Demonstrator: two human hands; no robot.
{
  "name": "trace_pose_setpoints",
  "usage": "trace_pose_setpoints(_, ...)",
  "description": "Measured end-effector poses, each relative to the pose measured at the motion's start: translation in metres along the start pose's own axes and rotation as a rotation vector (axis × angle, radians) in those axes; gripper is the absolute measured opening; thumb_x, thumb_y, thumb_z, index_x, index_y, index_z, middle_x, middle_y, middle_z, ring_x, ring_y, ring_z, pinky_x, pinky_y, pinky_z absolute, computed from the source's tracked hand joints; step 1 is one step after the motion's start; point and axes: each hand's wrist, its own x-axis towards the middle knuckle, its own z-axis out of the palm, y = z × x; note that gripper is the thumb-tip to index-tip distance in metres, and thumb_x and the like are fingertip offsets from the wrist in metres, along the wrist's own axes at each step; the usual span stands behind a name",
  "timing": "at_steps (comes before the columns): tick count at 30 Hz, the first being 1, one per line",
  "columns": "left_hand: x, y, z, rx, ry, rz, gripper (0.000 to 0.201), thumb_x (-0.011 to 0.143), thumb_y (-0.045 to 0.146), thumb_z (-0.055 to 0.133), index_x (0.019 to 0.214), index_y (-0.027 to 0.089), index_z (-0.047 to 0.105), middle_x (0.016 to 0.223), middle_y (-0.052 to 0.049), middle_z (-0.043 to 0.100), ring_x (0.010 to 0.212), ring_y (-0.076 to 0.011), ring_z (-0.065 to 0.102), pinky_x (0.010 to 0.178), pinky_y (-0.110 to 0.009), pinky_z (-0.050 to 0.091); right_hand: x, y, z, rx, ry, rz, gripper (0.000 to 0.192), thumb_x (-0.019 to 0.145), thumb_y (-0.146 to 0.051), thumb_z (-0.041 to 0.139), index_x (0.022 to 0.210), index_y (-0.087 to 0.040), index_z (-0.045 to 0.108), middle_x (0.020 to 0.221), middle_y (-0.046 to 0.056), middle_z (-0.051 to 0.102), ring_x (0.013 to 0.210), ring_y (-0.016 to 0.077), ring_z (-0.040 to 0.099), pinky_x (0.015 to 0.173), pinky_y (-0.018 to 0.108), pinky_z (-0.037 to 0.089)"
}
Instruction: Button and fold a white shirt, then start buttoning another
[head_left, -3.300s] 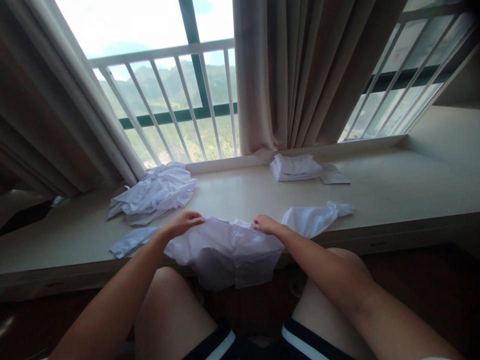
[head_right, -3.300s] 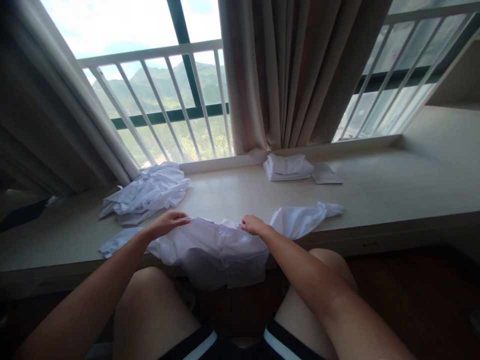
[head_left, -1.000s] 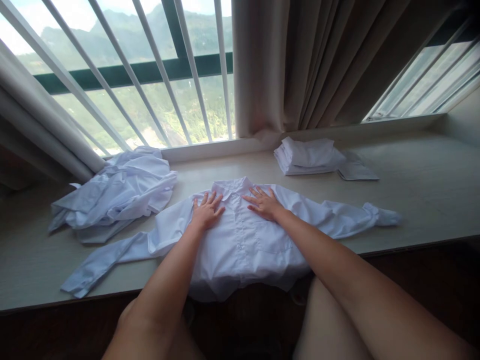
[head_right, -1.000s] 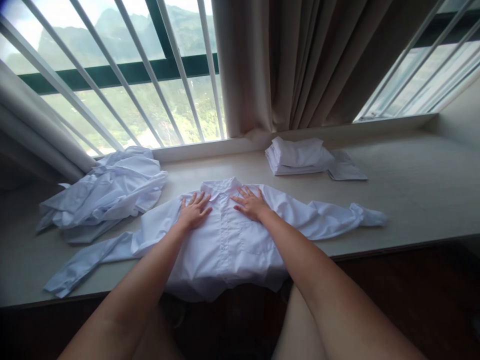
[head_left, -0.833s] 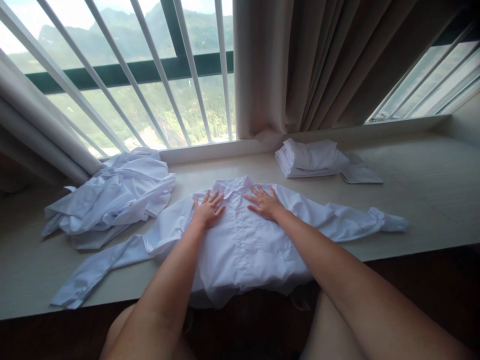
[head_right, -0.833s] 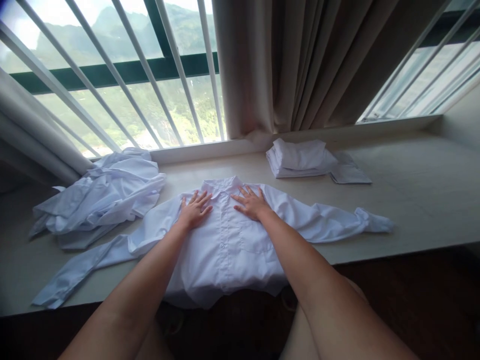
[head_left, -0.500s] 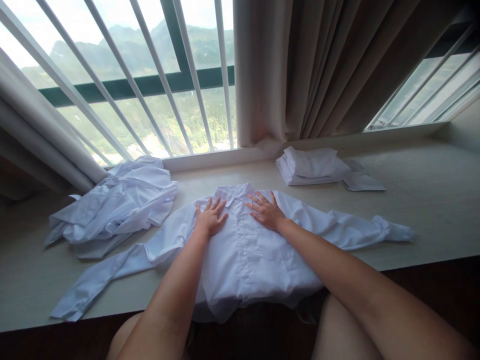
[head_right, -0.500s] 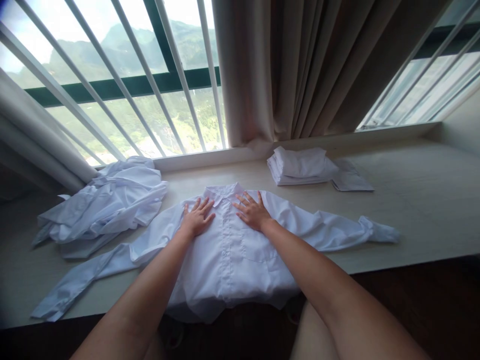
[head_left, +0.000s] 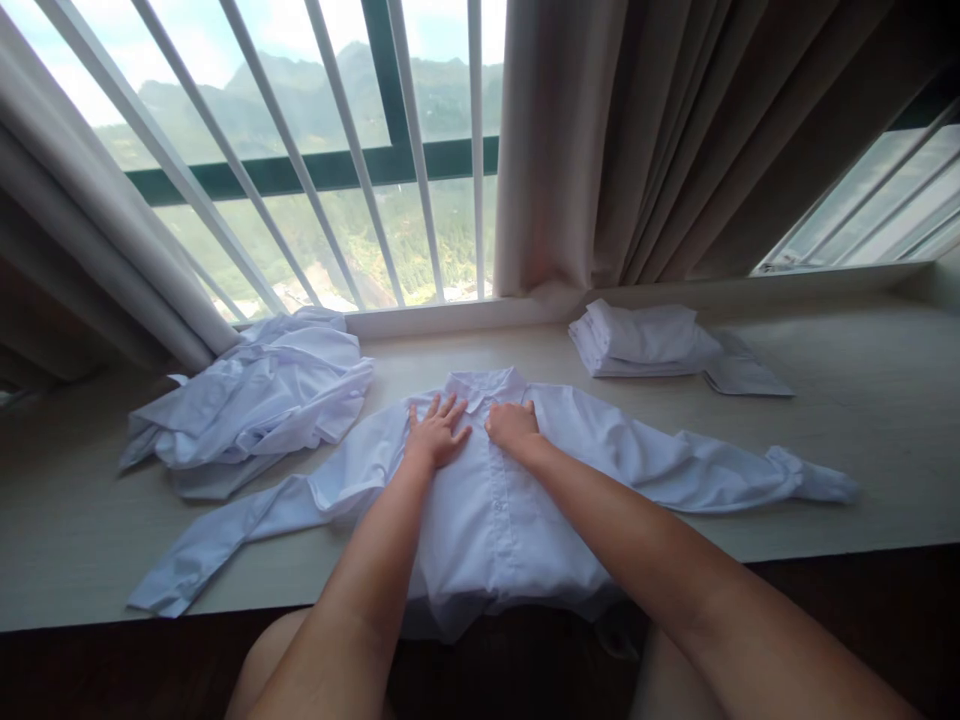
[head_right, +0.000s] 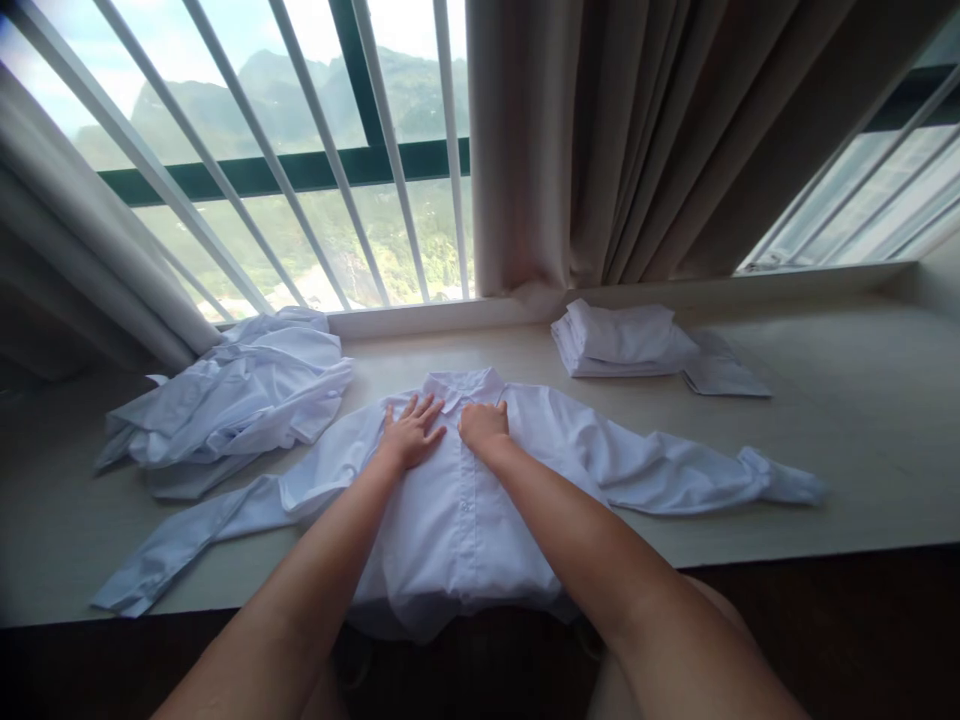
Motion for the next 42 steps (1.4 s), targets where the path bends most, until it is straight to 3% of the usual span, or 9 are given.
trace_pose_setpoints(3, -0.001, -0.001, 0.001, 0.0, 0.013, -0.001, 0.067, 0.099, 0.067, 0.032, 0.163, 0.045, 0.027, 0.174, 0.005, 0.02, 0.163, -0.0314, 0.011, 0.126, -0.074, 0.001, 0.002, -0.002, 0.001, -0.007, -0.012, 0.023, 0.04, 0.102, -0.04, 0.046, 0.122, -0.014, 0.069, 0.117, 0.019, 0.073, 0.112, 0.0321, 0.069, 0.111, 0.055, 0.033)
trace_pose_setpoints(8, -0.002, -0.001, 0.002, 0.005, 0.017, 0.002, 0.066, 0.1, 0.066, 0.031, 0.162, 0.046, 0.028, 0.174, 0.006, 0.02, 0.163, -0.0309, 0.013, 0.125, -0.074, 0.003, 0.007, -0.008, -0.002, -0.019, -0.031, 0.034, 0.035, 0.101, -0.023, 0.043, 0.122, -0.013, 0.068, 0.114, 0.018, 0.074, 0.109, 0.0291, 0.071, 0.112, 0.054, 0.034)
trace_pose_setpoints(18, -0.003, 0.0, 0.002, -0.034, 0.023, 0.002, 0.067, 0.099, 0.066, 0.033, 0.162, 0.043, 0.031, 0.173, 0.003, 0.021, 0.162, -0.0331, 0.012, 0.127, -0.071, -0.001, 0.009, -0.024, -0.003, -0.027, -0.065, -0.011, 0.041, 0.102, -0.037, 0.044, 0.123, -0.015, 0.071, 0.12, 0.02, 0.071, 0.112, 0.0319, 0.067, 0.105, 0.052, 0.042)
trace_pose_setpoints(22, -0.004, 0.0, 0.001, -0.03, 0.031, 0.009, 0.067, 0.099, 0.064, 0.034, 0.162, 0.043, 0.031, 0.173, 0.004, 0.022, 0.162, -0.0329, 0.012, 0.126, -0.072, -0.004, -0.001, -0.014, -0.008, -0.031, 0.107, -0.081, 0.049, 0.107, -0.035, 0.026, 0.132, -0.02, 0.066, 0.142, 0.018, 0.06, 0.134, 0.0334, 0.051, 0.115, 0.054, 0.034)
trace_pose_setpoints(25, -0.005, 0.001, 0.0, -0.023, 0.045, 0.022, 0.066, 0.1, 0.063, 0.035, 0.162, 0.043, 0.031, 0.173, 0.004, 0.022, 0.163, -0.0331, 0.011, 0.125, -0.073, -0.005, -0.009, 0.01, -0.003, -0.011, 0.246, -0.119, 0.051, 0.108, -0.038, 0.026, 0.15, -0.027, 0.052, 0.163, 0.01, 0.038, 0.15, 0.0309, 0.032, 0.124, 0.055, 0.023)
trace_pose_setpoints(28, -0.005, 0.001, -0.001, -0.014, 0.045, 0.02, 0.066, 0.1, 0.063, 0.034, 0.163, 0.042, 0.031, 0.173, 0.004, 0.021, 0.163, -0.0334, 0.01, 0.124, -0.074, -0.007, -0.009, 0.036, 0.01, 0.031, 0.068, -0.072, 0.063, 0.105, -0.064, 0.032, 0.163, -0.041, 0.029, 0.175, 0.0, 0.009, 0.16, 0.0373, 0.006, 0.124, 0.07, 0.01)
trace_pose_setpoints(30, -0.005, 0.001, -0.001, -0.012, 0.035, 0.017, 0.066, 0.1, 0.064, 0.034, 0.163, 0.043, 0.03, 0.174, 0.003, 0.021, 0.163, -0.0336, 0.009, 0.124, -0.075, -0.006, -0.006, 0.048, 0.02, 0.041, -0.041, -0.059, 0.072, 0.1, -0.076, 0.031, 0.165, -0.048, 0.018, 0.175, -0.001, -0.001, 0.16, 0.0415, -0.003, 0.12, 0.077, 0.004)
trace_pose_setpoints(34, -0.003, 0.002, -0.003, -0.023, 0.021, 0.004, 0.066, 0.1, 0.064, 0.034, 0.163, 0.046, 0.027, 0.174, 0.004, 0.019, 0.163, -0.0348, 0.009, 0.121, -0.08, -0.003, 0.002, 0.053, 0.027, 0.018, -0.032, -0.068, 0.081, 0.096, -0.084, 0.029, 0.166, -0.047, 0.012, 0.175, 0.004, -0.006, 0.159, 0.0441, -0.009, 0.117, 0.079, -0.003)
trace_pose_setpoints(42, 0.0, 0.004, -0.008, 0.017, -0.008, -0.018, 0.067, 0.101, 0.065, 0.03, 0.164, 0.044, 0.024, 0.175, 0.002, 0.017, 0.163, -0.0343, 0.007, 0.122, -0.078, -0.001, 0.004, 0.051, 0.018, 0.064, 0.024, -0.099, 0.088, 0.091, -0.088, 0.038, 0.165, -0.046, 0.018, 0.175, 0.005, 0.001, 0.16, 0.0444, -0.003, 0.119, 0.077, 0.001)
